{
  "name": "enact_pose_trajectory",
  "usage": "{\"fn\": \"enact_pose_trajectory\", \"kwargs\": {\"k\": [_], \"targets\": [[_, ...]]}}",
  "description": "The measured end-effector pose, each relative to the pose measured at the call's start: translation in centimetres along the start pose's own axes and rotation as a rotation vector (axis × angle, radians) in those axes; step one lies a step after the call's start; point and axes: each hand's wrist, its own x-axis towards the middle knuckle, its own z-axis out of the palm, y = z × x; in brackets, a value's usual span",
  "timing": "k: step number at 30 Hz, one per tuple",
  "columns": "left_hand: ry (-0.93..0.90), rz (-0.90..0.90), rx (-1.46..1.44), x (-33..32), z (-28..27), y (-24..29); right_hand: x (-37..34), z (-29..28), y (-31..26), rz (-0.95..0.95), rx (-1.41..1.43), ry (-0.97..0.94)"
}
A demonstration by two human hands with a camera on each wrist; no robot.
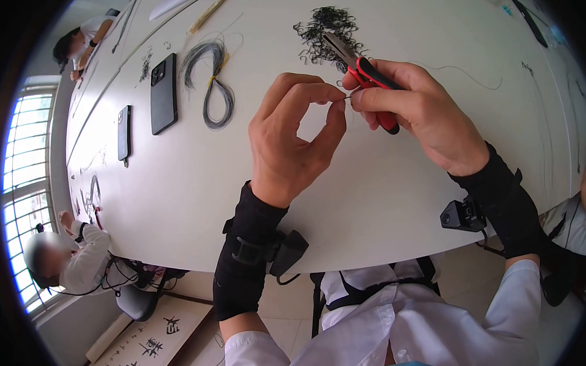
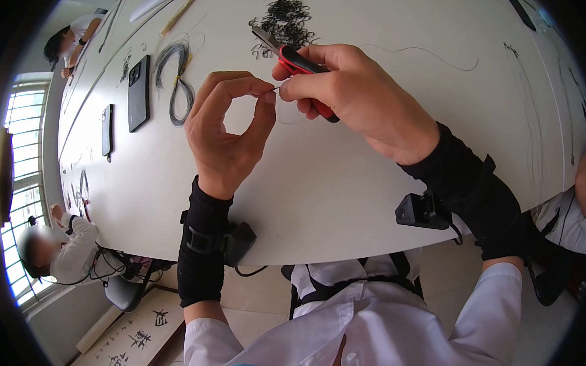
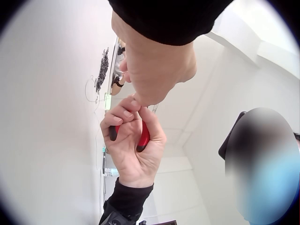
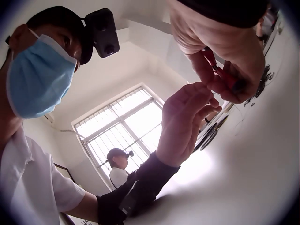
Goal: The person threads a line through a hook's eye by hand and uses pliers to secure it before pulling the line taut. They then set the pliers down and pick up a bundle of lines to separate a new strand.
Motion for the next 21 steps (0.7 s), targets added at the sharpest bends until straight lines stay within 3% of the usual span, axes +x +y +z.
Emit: {"fn": "enact_pose_trajectory", "kwargs": {"k": [15, 18, 21], "targets": [[-0.004, 0.005, -0.004, -0.1, 0.0, -0.2, 0.1, 0.1, 0.1, 0.001, -0.009, -0.010], [0.040, -0.051, 0.011, 0.1, 0.0, 0.2, 0.4, -0.1, 0.7, -0.109, -0.101, 0.021], [0.120, -0.210, -0.054, -0.1, 0.0, 0.1, 0.9, 0.3, 1.4, -0.412, -0.259, 0.225]]}}
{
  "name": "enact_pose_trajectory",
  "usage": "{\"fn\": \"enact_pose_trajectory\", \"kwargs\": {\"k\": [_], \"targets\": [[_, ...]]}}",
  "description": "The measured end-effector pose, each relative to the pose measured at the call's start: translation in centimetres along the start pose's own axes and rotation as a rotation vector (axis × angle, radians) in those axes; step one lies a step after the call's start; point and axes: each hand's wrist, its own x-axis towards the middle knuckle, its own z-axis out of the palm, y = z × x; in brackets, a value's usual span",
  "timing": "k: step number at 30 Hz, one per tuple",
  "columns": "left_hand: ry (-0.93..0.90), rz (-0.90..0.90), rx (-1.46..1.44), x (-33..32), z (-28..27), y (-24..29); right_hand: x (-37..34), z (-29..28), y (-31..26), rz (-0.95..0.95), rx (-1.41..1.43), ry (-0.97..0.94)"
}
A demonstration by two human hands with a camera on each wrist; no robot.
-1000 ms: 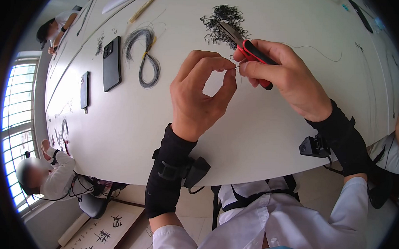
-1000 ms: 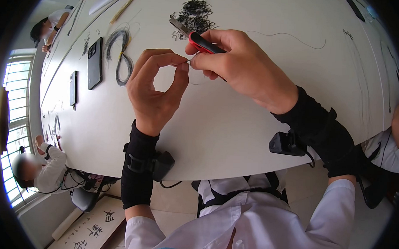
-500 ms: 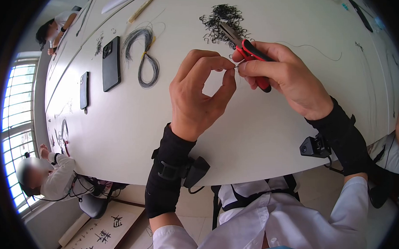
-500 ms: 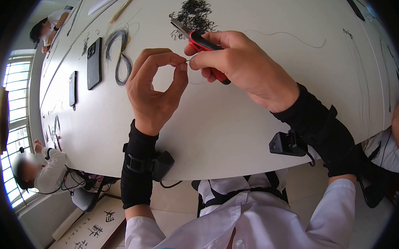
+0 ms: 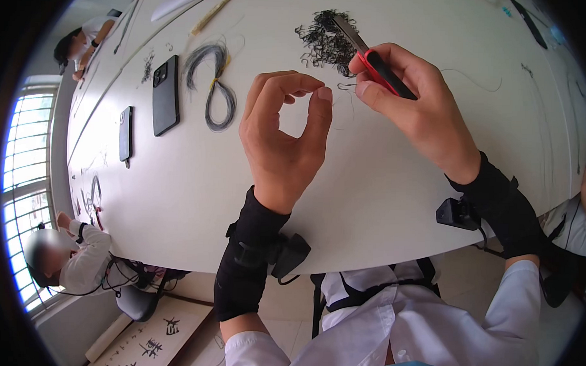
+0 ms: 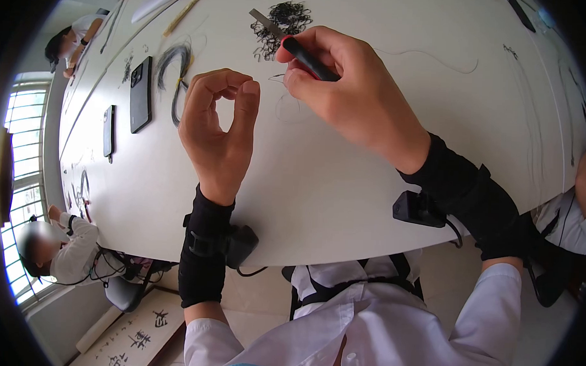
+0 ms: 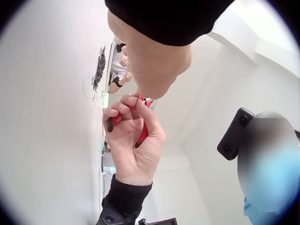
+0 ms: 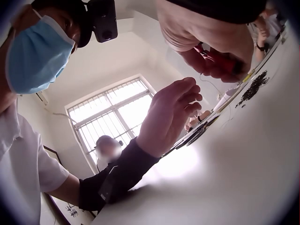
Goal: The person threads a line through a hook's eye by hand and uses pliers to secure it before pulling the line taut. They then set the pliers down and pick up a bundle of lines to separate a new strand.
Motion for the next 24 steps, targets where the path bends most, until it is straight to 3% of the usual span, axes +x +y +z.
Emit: {"fn": "enact_pose_trajectory", "kwargs": {"k": [4, 7, 15, 21, 24], "targets": [[-0.152, -0.456, -0.539, -0.5, 0.2, 1.6, -0.2, 0.1, 0.0, -0.086, -0.075, 0.032], [-0.159, -0.597, -0.671, -0.6, 0.4, 1.4, -0.5, 0.4, 0.2, -0.153, -0.172, 0.030], [-0.146, -0.667, -0.905, -0.8, 0.8, 0.6, -0.7, 0.9, 0.7, -0.385, -0.434, 0.080], [-0.137, -0.644, -0.992, -1.3, 1.1, 0.2, -0.4, 0.7, 1.0, -0.668, -0.643, 0.053], [-0.122, -0.647, -0.974, -0.9, 1.1, 0.7, -0.4, 0.8, 1.0, -0.653, -0.658, 0.020]]}}
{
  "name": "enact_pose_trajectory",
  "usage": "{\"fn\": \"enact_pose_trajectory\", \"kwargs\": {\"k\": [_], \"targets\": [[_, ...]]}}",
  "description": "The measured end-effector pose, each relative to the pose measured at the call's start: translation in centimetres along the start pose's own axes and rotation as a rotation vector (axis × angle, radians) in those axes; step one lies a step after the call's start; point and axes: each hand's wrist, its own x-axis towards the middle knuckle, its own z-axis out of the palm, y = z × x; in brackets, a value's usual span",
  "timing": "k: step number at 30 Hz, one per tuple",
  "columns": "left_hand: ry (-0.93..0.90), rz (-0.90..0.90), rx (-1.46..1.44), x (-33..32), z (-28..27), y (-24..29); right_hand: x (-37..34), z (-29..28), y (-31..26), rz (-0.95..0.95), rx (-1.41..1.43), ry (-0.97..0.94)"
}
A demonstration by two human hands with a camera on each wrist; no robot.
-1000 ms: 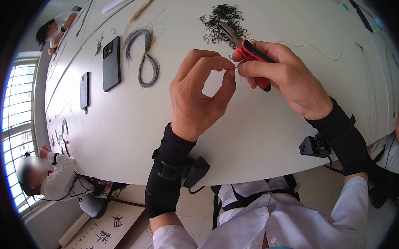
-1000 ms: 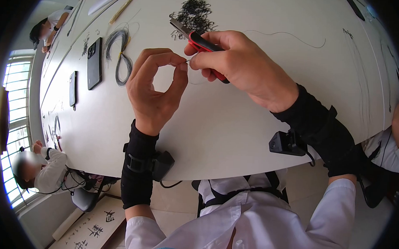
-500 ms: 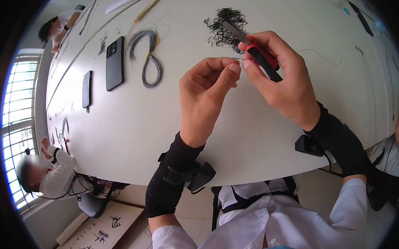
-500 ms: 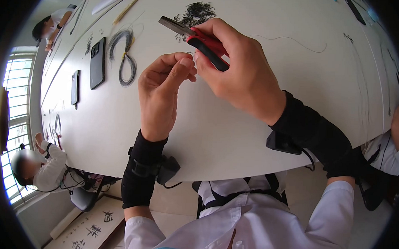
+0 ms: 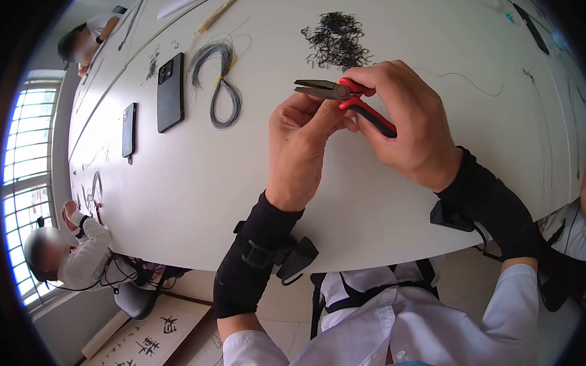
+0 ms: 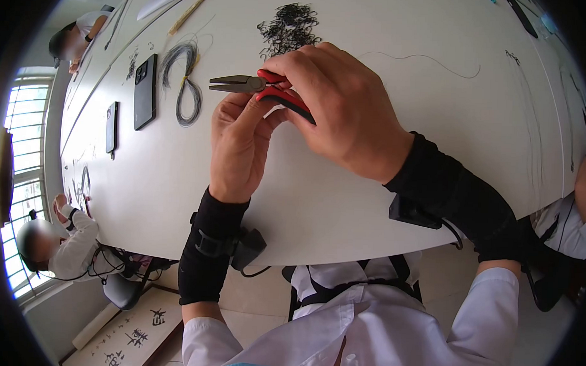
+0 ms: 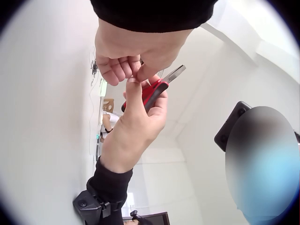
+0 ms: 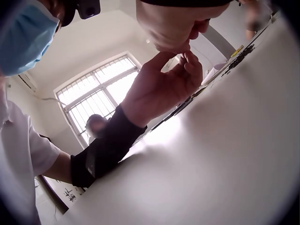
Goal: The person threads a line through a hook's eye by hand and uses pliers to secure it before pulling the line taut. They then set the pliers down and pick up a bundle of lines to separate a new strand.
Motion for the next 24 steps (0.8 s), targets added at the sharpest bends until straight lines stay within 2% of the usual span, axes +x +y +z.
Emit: {"fn": "enact_pose_trajectory", "kwargs": {"k": [6, 9, 15, 18, 21, 24], "targets": [[-0.046, 0.011, 0.021, 0.5, -0.9, -0.1, -0.1, 0.1, -0.1, 0.254, 0.345, -0.014], [-0.047, -0.001, 0.021, 0.6, -1.0, -0.1, 0.2, -0.8, -0.3, 0.378, 0.436, -0.112], [-0.064, 0.007, 0.073, 0.7, -1.0, 0.0, 0.3, -1.1, -0.3, 0.394, 0.464, -0.140], [-0.083, -0.010, 0.048, 0.8, -1.2, -0.1, 0.1, -1.0, 0.2, 0.476, 0.555, -0.157], [-0.093, -0.029, 0.033, 0.9, -1.2, -0.1, 0.3, -1.1, 0.2, 0.523, 0.634, -0.130], [-0.134, -0.055, 0.077, 0.7, -1.2, 0.3, 0.4, -0.9, 0.6, 0.508, 0.570, -0.032]]}}
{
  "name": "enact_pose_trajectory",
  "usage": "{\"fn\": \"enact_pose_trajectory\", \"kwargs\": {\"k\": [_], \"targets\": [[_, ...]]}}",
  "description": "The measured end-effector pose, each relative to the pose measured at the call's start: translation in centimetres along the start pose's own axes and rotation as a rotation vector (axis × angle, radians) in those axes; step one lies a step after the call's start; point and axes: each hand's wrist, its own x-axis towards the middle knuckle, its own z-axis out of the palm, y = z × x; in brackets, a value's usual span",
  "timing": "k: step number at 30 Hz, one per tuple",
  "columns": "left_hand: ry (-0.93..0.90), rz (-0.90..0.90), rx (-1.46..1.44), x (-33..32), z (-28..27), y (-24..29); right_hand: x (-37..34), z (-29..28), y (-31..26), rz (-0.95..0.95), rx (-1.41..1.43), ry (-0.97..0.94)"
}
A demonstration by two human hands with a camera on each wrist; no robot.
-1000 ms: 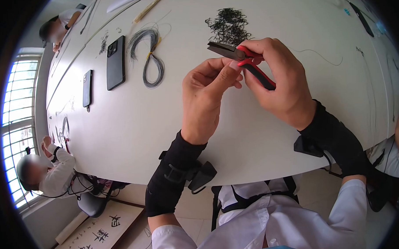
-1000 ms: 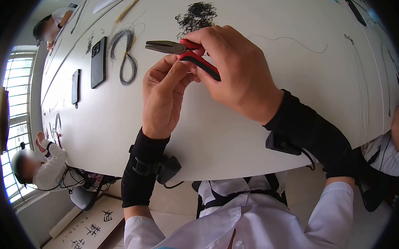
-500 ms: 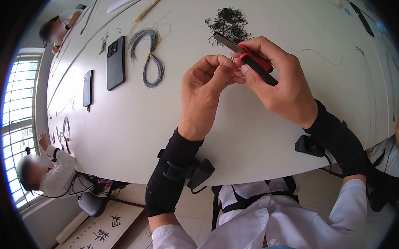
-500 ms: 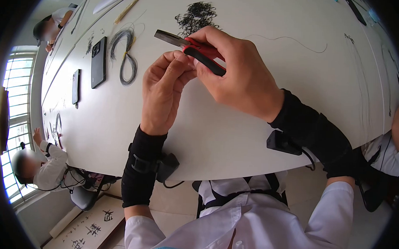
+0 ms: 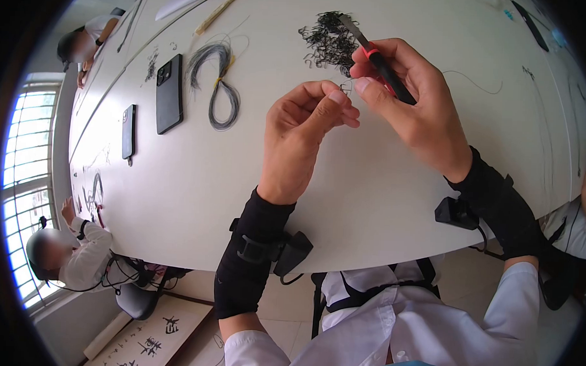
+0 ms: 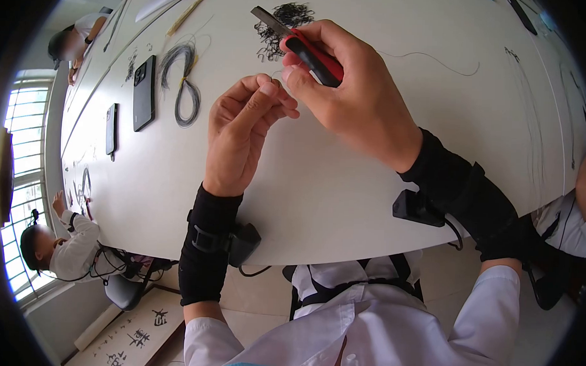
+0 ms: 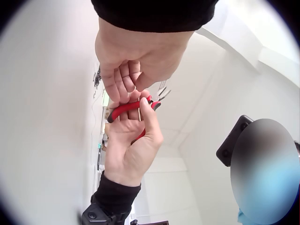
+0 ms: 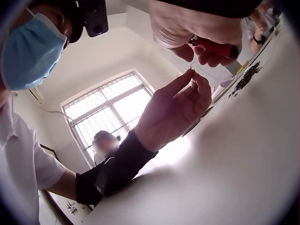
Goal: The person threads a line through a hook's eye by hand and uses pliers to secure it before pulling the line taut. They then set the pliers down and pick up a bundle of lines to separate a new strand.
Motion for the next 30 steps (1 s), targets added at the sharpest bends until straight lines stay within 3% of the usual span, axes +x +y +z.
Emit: {"fn": "enact_pose_trajectory", "kwargs": {"k": [3, 6, 15, 30], "targets": [[-0.040, -0.019, 0.046, -0.1, 0.0, 0.1, 0.4, 0.4, 0.5, -0.059, 0.066, 0.106], [-0.068, -0.028, 0.054, -0.1, -0.1, 0.0, 0.4, -0.7, -0.3, 0.104, 0.095, -0.114], [-0.061, -0.039, 0.033, 0.0, 0.1, -0.2, 0.2, -0.5, -0.2, 0.130, 0.055, -0.115], [0.020, 0.021, 0.076, -0.1, 0.1, -0.3, 0.0, -0.4, -0.2, 0.027, -0.127, -0.070]]}}
